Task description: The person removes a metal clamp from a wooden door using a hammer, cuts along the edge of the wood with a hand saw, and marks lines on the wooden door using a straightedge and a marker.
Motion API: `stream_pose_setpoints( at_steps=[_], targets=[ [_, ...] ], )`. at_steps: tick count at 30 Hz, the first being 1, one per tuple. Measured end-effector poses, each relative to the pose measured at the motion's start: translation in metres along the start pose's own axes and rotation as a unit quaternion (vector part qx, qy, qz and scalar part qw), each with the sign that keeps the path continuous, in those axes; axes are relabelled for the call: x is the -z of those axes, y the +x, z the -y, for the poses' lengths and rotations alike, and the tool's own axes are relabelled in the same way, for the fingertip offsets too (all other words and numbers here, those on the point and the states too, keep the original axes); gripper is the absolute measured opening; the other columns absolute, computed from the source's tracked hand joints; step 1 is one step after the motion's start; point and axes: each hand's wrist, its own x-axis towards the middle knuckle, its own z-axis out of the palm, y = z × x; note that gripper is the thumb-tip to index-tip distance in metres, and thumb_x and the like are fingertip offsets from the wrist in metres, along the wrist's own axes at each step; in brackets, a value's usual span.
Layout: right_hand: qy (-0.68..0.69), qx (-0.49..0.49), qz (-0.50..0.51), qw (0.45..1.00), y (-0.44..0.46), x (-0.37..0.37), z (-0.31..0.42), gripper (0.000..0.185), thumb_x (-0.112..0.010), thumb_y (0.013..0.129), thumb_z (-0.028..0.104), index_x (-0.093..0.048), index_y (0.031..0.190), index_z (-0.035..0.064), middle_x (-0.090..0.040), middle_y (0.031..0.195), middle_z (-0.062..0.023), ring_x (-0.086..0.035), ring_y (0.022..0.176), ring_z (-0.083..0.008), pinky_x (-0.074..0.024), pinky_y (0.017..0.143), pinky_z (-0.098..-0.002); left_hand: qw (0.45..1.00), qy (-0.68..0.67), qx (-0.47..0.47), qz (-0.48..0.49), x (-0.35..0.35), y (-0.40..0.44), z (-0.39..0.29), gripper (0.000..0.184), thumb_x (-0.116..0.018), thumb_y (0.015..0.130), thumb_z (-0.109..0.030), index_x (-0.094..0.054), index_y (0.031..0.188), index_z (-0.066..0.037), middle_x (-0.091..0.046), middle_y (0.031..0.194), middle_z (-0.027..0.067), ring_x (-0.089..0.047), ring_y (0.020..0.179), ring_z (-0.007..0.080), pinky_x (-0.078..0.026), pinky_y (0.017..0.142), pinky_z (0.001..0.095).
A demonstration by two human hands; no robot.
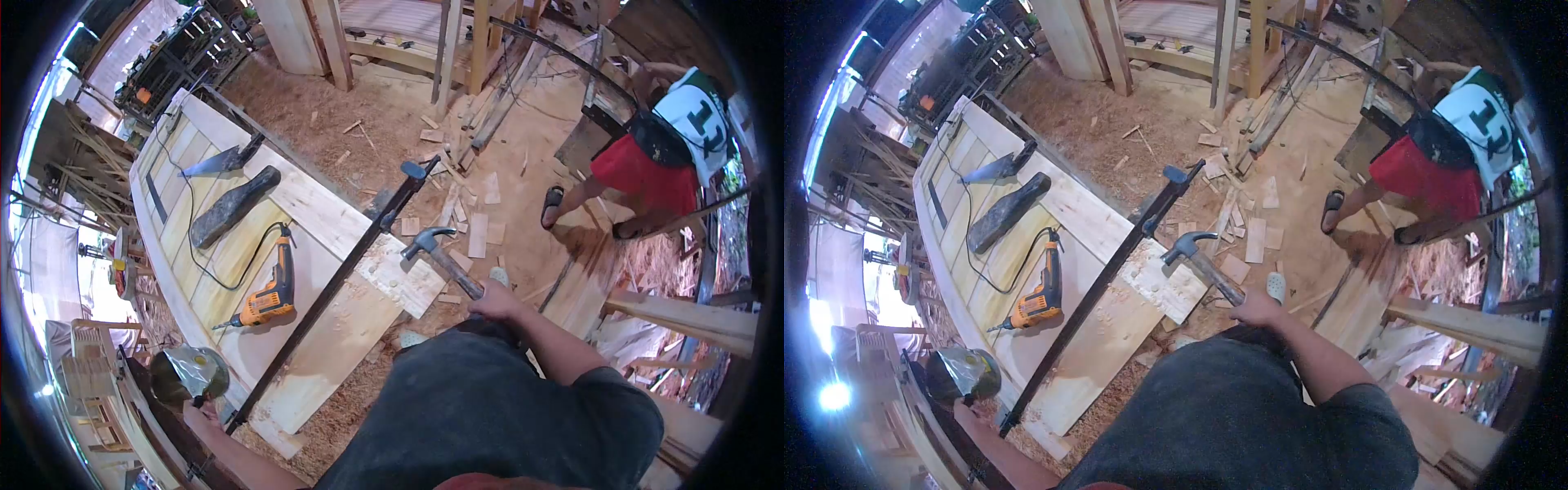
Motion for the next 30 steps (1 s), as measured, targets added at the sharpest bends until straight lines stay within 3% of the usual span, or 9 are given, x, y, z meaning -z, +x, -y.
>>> stream_pose_setpoints(
  at_steps=[5, 9, 10, 13, 17, 21, 25, 29, 30],
  targets=[
    [0.068, 0.004, -0.042, 0.997, 0.044, 0.065, -0.050, 0.027, -0.075, 0.083, 0.012, -0.057, 0.099, 0.0008, -0.060, 0.064, -0.0074, -0.059, 0.050, -0.0169, -0.0467, 0.046, -0.0345, 0.990, 0.032, -0.135, -0.014, -0.068, -0.130, -0.015, 0.020, -0.057, 0.091, -0.023, -0.054, 0.075, -0.012, -0.047, 0.055, -0.0021, -0.045, 0.040, 0.0072, -0.031, 0.034, 0.0216],
    [0.079, -0.043, -0.008, 0.996, 0.085, 0.161, -0.100, 0.021, -0.074, 0.080, 0.017, -0.064, 0.078, -0.0011, -0.066, 0.066, -0.0115, -0.065, 0.056, -0.0223, -0.0515, 0.054, -0.0401, 0.991, -0.016, -0.113, 0.068, -0.140, -0.229, -0.009, 0.018, -0.059, 0.093, -0.026, -0.060, 0.081, -0.013, -0.055, 0.062, -0.0011, -0.047, 0.040, 0.0059, -0.038, 0.034, 0.0198],
    [0.095, -0.069, 0.002, 0.993, 0.091, 0.183, -0.111, 0.020, -0.073, 0.079, 0.016, -0.063, 0.075, -0.0012, -0.066, 0.064, -0.0112, -0.065, 0.056, -0.0224, -0.0513, 0.054, -0.0401, 0.982, -0.059, -0.134, 0.119, -0.162, -0.249, -0.003, 0.018, -0.054, 0.096, -0.024, -0.065, 0.094, -0.010, -0.068, 0.073, 0.0058, -0.056, 0.043, 0.0083, -0.045, 0.035, 0.0187],
    [0.078, -0.149, 0.006, 0.986, 0.085, 0.243, -0.137, 0.019, -0.073, 0.078, 0.014, -0.064, 0.073, -0.0025, -0.066, 0.064, -0.0109, -0.065, 0.056, -0.0221, -0.0510, 0.054, -0.0398, 0.979, -0.116, -0.047, 0.164, -0.260, -0.345, 0.003, 0.029, -0.049, 0.099, -0.023, -0.066, 0.113, -0.005, -0.076, 0.090, 0.0172, -0.068, 0.054, 0.0146, -0.052, 0.039, 0.0187],
    [0.066, -0.200, -0.012, 0.977, 0.082, 0.300, -0.203, 0.017, -0.073, 0.078, 0.012, -0.065, 0.077, -0.0039, -0.066, 0.066, -0.0118, -0.066, 0.057, -0.0216, -0.0509, 0.053, -0.0396, 0.948, -0.087, -0.020, 0.307, -0.343, -0.392, 0.022, 0.041, -0.046, 0.104, -0.024, -0.060, 0.130, 0.004, -0.073, 0.111, 0.0271, -0.076, 0.077, 0.0218, -0.055, 0.042, 0.0193],
    [0.103, -0.244, -0.017, 0.964, 0.095, 0.344, -0.195, 0.014, -0.071, 0.079, 0.010, -0.065, 0.077, -0.0027, -0.065, 0.066, -0.0107, -0.064, 0.055, -0.0209, -0.0494, 0.052, -0.0387, 0.913, -0.105, 0.028, 0.393, -0.423, -0.402, 0.040, 0.033, -0.049, 0.104, -0.021, -0.061, 0.124, 0.002, -0.075, 0.104, 0.0168, -0.076, 0.079, 0.0213, -0.062, 0.055, 0.0238],
    [0.102, -0.228, -0.010, 0.968, 0.114, 0.374, -0.124, 0.012, -0.066, 0.083, 0.006, -0.062, 0.074, 0.0004, -0.063, 0.065, -0.0094, -0.060, 0.053, -0.0199, -0.0470, 0.048, -0.0375, 0.952, -0.065, -0.004, 0.300, -0.520, -0.434, 0.054, 0.017, -0.054, 0.100, -0.015, -0.066, 0.100, -0.004, -0.072, 0.087, 0.0064, -0.068, 0.064, 0.0149, -0.055, 0.051, 0.0223],
    [0.240, -0.202, 0.037, 0.949, 0.180, 0.381, -0.133, 0.022, -0.061, 0.088, 0.001, -0.062, 0.109, -0.0038, -0.061, 0.068, -0.0085, -0.059, 0.053, -0.0193, -0.0492, 0.047, -0.0371, 0.936, 0.036, -0.013, 0.350, -0.590, -0.390, 0.066, 0.013, -0.056, 0.095, -0.016, -0.064, 0.092, -0.006, -0.068, 0.082, 0.0027, -0.060, 0.057, 0.0081, -0.045, 0.044, 0.0208],
    [0.250, -0.192, 0.025, 0.949, 0.187, 0.388, -0.114, 0.020, -0.061, 0.087, -0.001, -0.063, 0.107, -0.0024, -0.061, 0.071, -0.0081, -0.060, 0.055, -0.0180, -0.0501, 0.048, -0.0354, 0.945, 0.041, -0.041, 0.321, -0.614, -0.396, 0.070, 0.014, -0.056, 0.095, -0.017, -0.064, 0.093, -0.006, -0.067, 0.080, 0.0019, -0.057, 0.057, 0.0074, -0.043, 0.044, 0.0217]
  ],
)
